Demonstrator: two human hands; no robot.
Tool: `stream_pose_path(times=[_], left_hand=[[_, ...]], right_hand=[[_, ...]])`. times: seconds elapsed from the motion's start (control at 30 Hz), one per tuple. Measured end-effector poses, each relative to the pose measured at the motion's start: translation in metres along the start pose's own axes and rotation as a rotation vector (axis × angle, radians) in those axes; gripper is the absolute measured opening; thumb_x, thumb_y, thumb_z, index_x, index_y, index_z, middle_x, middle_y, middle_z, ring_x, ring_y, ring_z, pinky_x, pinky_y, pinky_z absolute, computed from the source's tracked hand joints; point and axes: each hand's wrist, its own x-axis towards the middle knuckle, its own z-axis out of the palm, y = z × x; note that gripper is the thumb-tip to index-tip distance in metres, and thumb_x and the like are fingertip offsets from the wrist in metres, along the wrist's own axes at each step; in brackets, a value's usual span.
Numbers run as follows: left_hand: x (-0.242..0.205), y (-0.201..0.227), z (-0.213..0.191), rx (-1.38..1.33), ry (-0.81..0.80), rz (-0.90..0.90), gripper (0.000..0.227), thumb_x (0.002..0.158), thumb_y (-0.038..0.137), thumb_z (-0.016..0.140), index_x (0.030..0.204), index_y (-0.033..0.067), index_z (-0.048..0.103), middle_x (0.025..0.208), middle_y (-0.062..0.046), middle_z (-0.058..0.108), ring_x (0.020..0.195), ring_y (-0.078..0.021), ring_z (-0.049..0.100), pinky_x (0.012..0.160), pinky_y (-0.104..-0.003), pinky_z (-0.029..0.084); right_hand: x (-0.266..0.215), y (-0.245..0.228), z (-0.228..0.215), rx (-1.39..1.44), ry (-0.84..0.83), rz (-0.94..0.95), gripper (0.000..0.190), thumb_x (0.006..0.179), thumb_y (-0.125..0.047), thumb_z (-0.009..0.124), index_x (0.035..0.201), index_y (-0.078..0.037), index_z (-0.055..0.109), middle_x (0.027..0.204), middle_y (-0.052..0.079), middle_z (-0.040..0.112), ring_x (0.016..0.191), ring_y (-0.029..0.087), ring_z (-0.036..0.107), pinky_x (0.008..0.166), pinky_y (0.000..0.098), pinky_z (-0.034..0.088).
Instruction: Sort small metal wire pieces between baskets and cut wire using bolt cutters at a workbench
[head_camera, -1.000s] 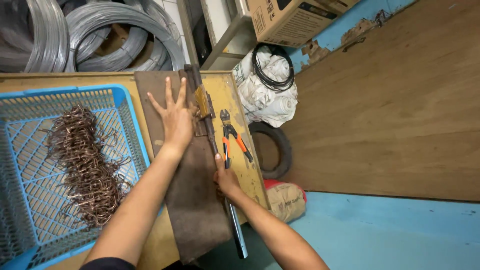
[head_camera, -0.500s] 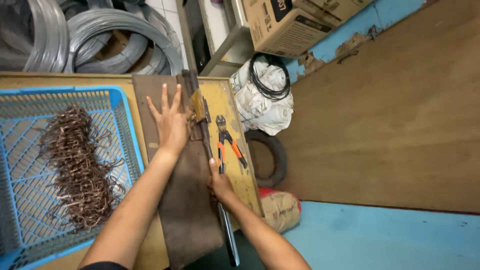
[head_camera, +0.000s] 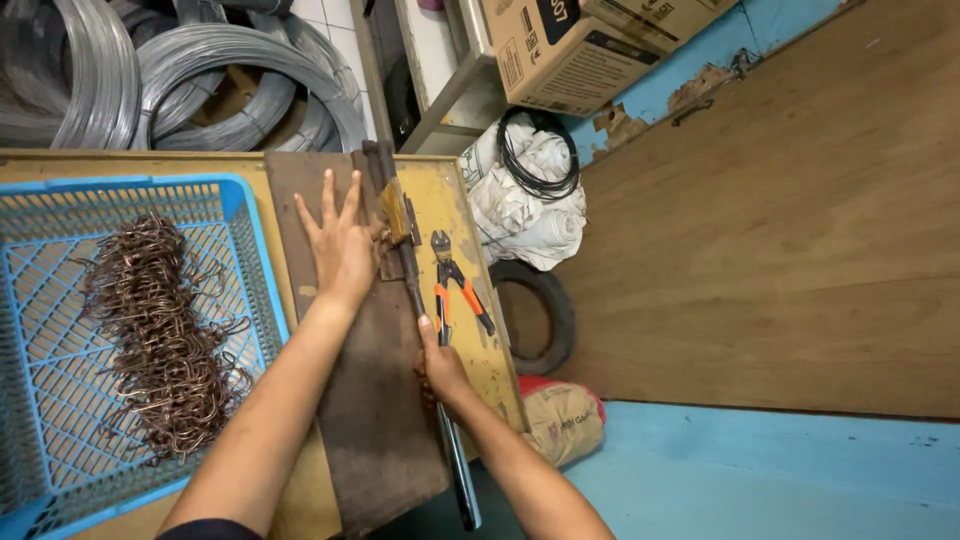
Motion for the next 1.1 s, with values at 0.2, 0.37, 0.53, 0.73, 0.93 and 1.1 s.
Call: stream_pose_path(times=[0.2, 0.37, 0.53, 0.73, 0.93, 1.1], left_hand=[[-0.002, 0.022, -0.02, -0.209, -0.065, -0.162, 0.047, 0.102, 0.023, 0.055, 0.146, 0.0066, 0.052, 0.168, -0.005, 0.03, 0.159, -0.0251, 0.006, 0.122, -0.056, -0.017], [0.0, -0.005, 0.008, -0.053, -0.016, -0.033, 0.046, 0.099, 0.024, 0.06, 0.14, 0.0048, 0.057, 0.168, -0.009, 0.035, 0.159, -0.0293, 0.009, 0.121, -0.06, -0.012], [0.001, -0.012, 0.014, 0.179, 0.044, 0.11, 0.018, 0.091, 0.025, 0.072, 0.099, 0.0127, 0.081, 0.166, -0.008, 0.045, 0.16, -0.0356, 0.016, 0.12, -0.068, -0.002], [0.001, 0.002, -0.001, -0.004, -0.016, -0.049, 0.028, 0.098, 0.018, 0.064, 0.121, 0.0032, 0.072, 0.166, -0.006, 0.041, 0.16, -0.0272, 0.01, 0.123, -0.06, -0.013], [0.001, -0.007, 0.011, 0.104, 0.03, 0.028, 0.016, 0.096, 0.019, 0.069, 0.091, 0.0081, 0.079, 0.163, -0.011, 0.046, 0.16, -0.0332, 0.017, 0.123, -0.064, -0.007], [0.004, -0.006, 0.011, 0.084, -0.001, -0.016, 0.02, 0.099, 0.019, 0.065, 0.089, 0.0085, 0.079, 0.162, -0.012, 0.047, 0.16, -0.0328, 0.019, 0.124, -0.063, -0.007]], right_hand=[[-0.002, -0.001, 0.002, 0.082, 0.019, 0.016, 0.094, 0.091, -0.091, 0.032, 0.053, -0.012, 0.064, 0.053, 0.008, 0.06, 0.056, 0.026, 0.067, 0.061, 0.0359, 0.055], [-0.009, -0.007, 0.002, 0.109, 0.02, 0.045, 0.095, 0.09, -0.092, 0.033, 0.052, -0.01, 0.062, 0.047, 0.009, 0.055, 0.05, 0.026, 0.064, 0.054, 0.0353, 0.054], [0.0, 0.0, 0.004, 0.158, 0.0, 0.077, 0.094, 0.093, -0.088, 0.035, 0.056, -0.005, 0.06, 0.043, 0.014, 0.05, 0.042, 0.028, 0.059, 0.043, 0.0358, 0.05], [0.001, 0.007, -0.002, 0.253, 0.05, -0.023, 0.073, 0.094, -0.074, 0.056, 0.075, -0.006, 0.07, 0.057, 0.014, 0.066, 0.046, 0.025, 0.068, 0.042, 0.035, 0.054], [-0.045, -0.022, -0.032, -0.253, 0.298, -0.207, 0.039, 0.083, -0.057, 0.074, 0.082, -0.02, 0.065, 0.071, -0.001, 0.072, 0.077, 0.025, 0.075, 0.069, 0.0418, 0.057], [-0.045, -0.019, -0.04, -0.407, 0.281, -0.291, 0.035, 0.073, -0.047, 0.082, 0.074, -0.015, 0.067, 0.093, 0.003, 0.069, 0.094, 0.034, 0.071, 0.079, 0.0483, 0.057]])
